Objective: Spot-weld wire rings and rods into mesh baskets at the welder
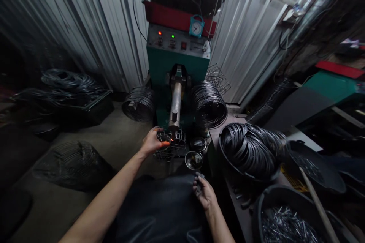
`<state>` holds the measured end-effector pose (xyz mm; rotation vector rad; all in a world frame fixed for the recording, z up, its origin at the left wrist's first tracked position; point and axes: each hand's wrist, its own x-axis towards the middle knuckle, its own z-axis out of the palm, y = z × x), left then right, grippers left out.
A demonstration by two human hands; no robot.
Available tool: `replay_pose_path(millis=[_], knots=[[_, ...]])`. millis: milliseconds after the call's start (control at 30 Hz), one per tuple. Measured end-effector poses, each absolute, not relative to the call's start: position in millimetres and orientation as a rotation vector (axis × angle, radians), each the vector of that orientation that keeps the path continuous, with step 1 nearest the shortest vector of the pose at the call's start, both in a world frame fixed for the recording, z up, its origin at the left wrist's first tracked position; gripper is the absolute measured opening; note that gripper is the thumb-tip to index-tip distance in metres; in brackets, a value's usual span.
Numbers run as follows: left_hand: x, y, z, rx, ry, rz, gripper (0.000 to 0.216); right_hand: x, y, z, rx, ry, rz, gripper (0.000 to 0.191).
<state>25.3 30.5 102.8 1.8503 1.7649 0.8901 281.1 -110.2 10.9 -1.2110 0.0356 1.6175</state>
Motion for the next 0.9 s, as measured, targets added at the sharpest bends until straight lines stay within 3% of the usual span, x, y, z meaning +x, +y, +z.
replay_pose_path(millis=[100, 300, 433, 600, 800, 900], knots=[[18, 31, 100, 1.870, 1.711, 0.889, 0.069, 285, -110, 8, -1.202, 0.025, 1.598, 0.018], [-14, 20, 46, 1.752, 1.492, 1.044, 0.109, 298, -99, 11, -1.176, 0.061, 1.501, 0.015], [-19, 12, 13, 1.559, 1.394, 1.184, 0.102, 301, -89, 20, -1.123, 0.019, 1.529, 0.018], [-16, 14, 6, 1.508, 1.355, 1.255, 0.095, 301, -96, 13, -1.103, -0.141, 1.358, 0.024], [-8, 14, 2, 1.273, 1.203, 1.286, 0.108, 303, -123, 4, -1.119, -0.030, 1.378, 0.030], [-3, 7, 3, 1.152, 1.176, 1.312, 0.104, 303, -126, 12, -1.215, -0.122, 1.297, 0.028]])
